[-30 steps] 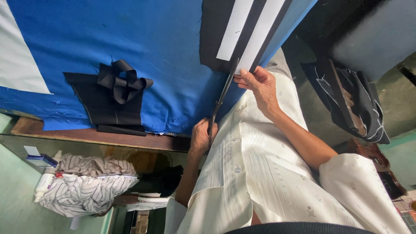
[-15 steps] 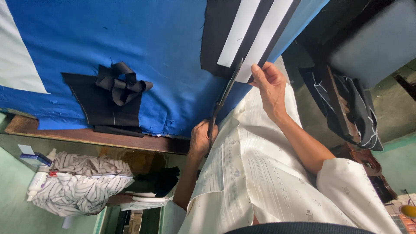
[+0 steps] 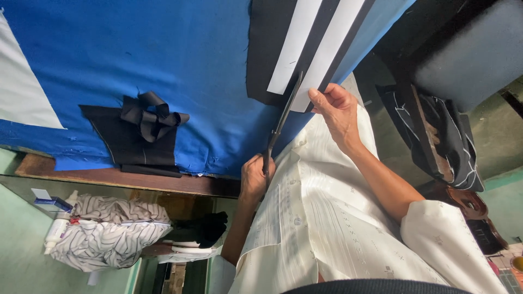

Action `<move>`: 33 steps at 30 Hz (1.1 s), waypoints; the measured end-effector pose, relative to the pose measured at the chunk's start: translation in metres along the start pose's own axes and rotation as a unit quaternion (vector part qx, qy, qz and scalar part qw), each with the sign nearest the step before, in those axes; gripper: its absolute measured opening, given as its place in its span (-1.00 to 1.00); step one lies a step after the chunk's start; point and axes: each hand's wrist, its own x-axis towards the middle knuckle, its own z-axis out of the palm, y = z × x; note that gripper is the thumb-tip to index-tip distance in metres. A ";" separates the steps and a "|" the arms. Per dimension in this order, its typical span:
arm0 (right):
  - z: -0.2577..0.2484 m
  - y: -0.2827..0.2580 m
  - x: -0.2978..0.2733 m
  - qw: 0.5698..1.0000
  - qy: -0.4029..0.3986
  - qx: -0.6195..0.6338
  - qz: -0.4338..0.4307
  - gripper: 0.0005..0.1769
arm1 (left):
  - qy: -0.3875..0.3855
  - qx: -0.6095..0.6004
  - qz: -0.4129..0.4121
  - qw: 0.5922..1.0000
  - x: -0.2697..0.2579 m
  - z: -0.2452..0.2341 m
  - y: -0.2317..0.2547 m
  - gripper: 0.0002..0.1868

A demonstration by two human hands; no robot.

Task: The person irons a black fabric piece with white stripes on a blue-covered ironing board. They use a steam iron and a wooden block to press the fabric, then trim the edges with scissors.

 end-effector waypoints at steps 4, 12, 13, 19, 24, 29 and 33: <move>0.001 -0.002 0.001 1.000 -0.013 0.008 0.003 -0.84 | 0.006 0.016 -0.019 1.000 0.012 -0.005 0.024 -0.68; -0.002 0.001 0.003 0.999 -0.028 0.024 0.009 -0.85 | 0.012 0.052 -0.038 0.998 0.024 -0.006 0.045 -0.62; -0.002 0.002 0.003 0.999 -0.032 0.023 0.011 -0.86 | 0.012 0.046 -0.043 0.998 0.024 -0.008 0.051 -0.63; -0.006 0.009 0.006 0.998 -0.040 0.037 0.025 -0.85 | 0.017 0.042 -0.023 0.999 0.041 -0.012 0.078 -0.63; -0.009 0.008 0.008 0.997 -0.047 0.046 0.041 -0.86 | 0.033 0.057 -0.048 0.997 0.040 -0.008 0.078 -0.61; -0.010 0.014 0.009 0.996 -0.063 0.036 0.043 -0.87 | 0.042 0.034 -0.018 0.998 0.058 -0.016 0.109 -0.64; -0.011 0.007 0.007 0.996 -0.067 0.029 0.052 -0.88 | 0.050 0.029 0.001 0.998 0.059 -0.011 0.103 -0.59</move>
